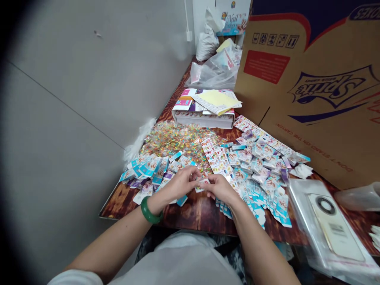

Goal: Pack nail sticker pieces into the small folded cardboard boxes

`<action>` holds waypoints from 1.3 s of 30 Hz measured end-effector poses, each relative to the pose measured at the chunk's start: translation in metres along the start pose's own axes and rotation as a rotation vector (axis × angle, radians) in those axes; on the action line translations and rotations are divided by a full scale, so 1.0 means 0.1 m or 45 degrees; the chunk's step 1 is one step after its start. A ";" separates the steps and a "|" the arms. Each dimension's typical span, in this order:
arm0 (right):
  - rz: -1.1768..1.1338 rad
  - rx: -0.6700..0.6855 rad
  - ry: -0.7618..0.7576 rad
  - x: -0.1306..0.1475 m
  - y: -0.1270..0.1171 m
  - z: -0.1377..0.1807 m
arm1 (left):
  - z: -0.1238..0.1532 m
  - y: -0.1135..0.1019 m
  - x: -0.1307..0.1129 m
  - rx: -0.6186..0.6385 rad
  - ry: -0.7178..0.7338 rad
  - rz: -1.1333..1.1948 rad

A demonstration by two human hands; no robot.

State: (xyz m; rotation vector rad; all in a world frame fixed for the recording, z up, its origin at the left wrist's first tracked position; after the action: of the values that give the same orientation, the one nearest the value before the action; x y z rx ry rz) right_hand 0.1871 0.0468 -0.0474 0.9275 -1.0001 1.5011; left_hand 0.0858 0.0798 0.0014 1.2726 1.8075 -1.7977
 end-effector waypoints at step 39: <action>-0.334 -0.518 -0.256 0.49 -0.29 0.13 | 0.16 -0.26 -0.13 -0.093 0.166 -0.054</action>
State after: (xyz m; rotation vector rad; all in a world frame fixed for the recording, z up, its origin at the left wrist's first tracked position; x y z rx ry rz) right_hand 0.2093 0.0541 0.0057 0.8836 -1.2211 0.9524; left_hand 0.0683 0.0651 0.0258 1.3621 1.9640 -1.6888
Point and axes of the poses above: each hand's wrist, its own z-axis away from the middle knuckle, its own y-axis out of the palm, x = y × z, the point moved 9 cm from there along -z, towards the middle knuckle, and after that the axes turned 14 degrees about -x, right-handed, at the moved point
